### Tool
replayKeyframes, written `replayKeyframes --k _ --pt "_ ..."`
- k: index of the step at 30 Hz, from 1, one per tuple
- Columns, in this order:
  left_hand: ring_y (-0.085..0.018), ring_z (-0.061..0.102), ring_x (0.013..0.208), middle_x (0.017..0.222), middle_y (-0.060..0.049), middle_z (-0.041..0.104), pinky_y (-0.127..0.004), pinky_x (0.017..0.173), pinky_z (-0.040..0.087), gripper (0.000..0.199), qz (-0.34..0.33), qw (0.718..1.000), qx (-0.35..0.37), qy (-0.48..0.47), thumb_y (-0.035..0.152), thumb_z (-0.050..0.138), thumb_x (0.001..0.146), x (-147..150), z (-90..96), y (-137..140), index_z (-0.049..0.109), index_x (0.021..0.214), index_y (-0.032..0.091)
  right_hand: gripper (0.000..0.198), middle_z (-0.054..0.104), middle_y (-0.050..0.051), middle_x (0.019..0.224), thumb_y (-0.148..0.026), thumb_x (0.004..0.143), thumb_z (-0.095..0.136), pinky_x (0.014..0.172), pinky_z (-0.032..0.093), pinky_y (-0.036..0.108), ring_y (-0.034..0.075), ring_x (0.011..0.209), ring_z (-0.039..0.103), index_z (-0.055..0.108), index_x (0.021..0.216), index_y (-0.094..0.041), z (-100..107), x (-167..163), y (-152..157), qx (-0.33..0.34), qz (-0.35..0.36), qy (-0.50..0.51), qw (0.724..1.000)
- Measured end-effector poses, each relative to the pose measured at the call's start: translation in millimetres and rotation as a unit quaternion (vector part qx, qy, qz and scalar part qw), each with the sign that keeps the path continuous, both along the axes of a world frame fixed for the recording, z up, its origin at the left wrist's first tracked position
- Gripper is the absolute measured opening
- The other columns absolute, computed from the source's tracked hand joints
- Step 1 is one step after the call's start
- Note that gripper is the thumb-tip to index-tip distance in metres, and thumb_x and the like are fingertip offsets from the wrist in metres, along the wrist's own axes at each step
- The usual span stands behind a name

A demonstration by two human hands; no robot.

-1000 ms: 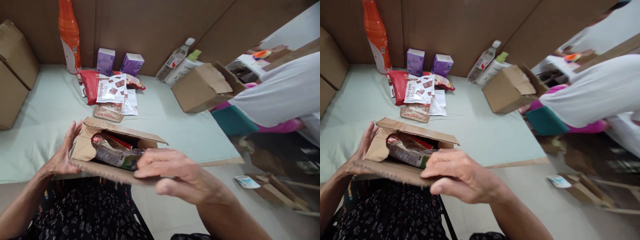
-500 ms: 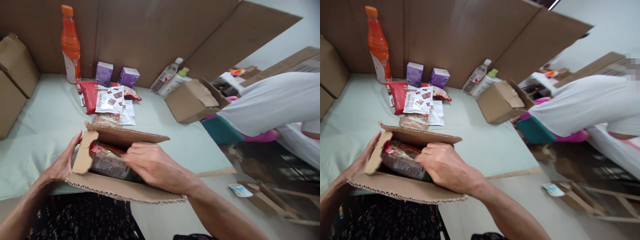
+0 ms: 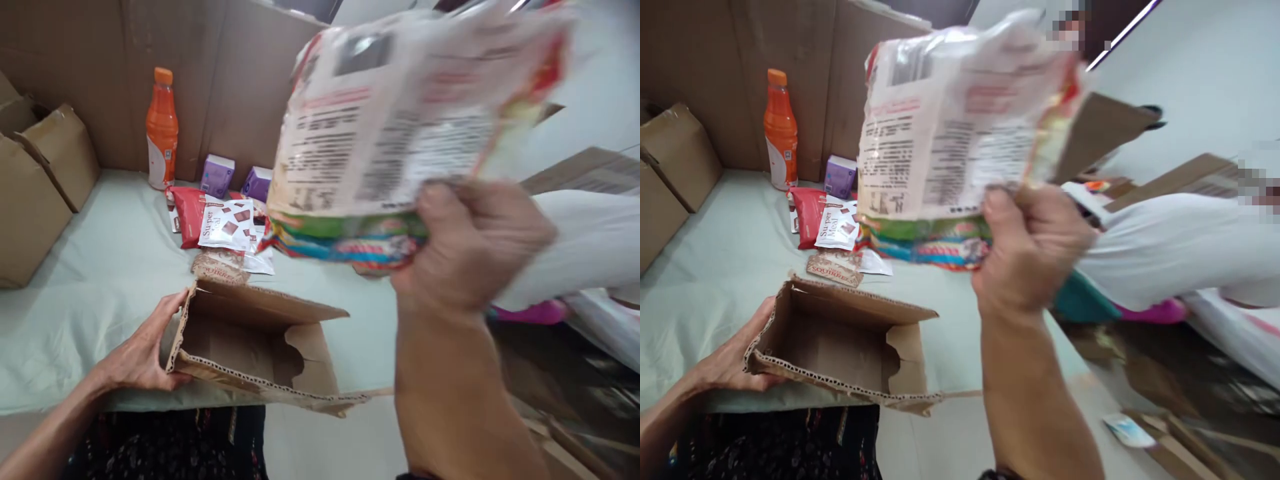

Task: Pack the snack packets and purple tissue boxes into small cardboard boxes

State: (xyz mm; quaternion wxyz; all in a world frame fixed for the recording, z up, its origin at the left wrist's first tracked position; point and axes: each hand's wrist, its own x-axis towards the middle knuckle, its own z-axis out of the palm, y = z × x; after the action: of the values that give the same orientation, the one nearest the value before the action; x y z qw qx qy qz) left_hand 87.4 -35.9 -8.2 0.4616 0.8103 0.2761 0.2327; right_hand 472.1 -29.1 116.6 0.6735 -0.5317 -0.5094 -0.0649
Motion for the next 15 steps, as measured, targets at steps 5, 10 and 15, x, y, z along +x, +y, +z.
replayKeyframes --k 5,10,15 --pt "-0.039 0.046 0.147 0.168 -0.011 0.035 -0.06 0.122 0.042 0.114 0.035 0.998 0.046 -0.016 0.035 0.08 0.075 -13 -3.5 -7 0.013 0.167 0.035 0.021 0.067 0.001 0.074 -0.037 0.076 0.073 0.074 0.055 0.038 0.018 0.071 0.06 0.071 0.084 -0.018 -35 -9 97 -0.134 0.062 0.009 0.989" --pt "-0.043 0.055 0.141 0.159 -0.013 0.051 -0.06 0.116 0.05 0.108 0.182 0.98 0.085 0.014 0.051 0.087 0.069 -75 -0.9 -3 0.036 0.161 0.03 0.036 0.074 0.003 0.081 -0.041 0.062 0.08 0.078 0.059 0.043 0.022 0.075 0.067 0.076 0.091 -0.019 -109 5 121 -0.247 0.066 0.044 0.966" --pt "-0.038 0.076 0.09 0.093 -0.009 0.076 -0.056 0.079 0.069 0.07 0.464 0.884 0.065 -0.015 0.063 0.094 0.047 -126 12.9 16 0.07 0.099 0.023 0.049 0.073 0.012 0.118 -0.052 0.076 0.064 0.099 0.055 0.05 0.029 0.108 0.07 0.076 0.109 -0.018 -167 24 100 -0.223 0.005 0.084 0.971"
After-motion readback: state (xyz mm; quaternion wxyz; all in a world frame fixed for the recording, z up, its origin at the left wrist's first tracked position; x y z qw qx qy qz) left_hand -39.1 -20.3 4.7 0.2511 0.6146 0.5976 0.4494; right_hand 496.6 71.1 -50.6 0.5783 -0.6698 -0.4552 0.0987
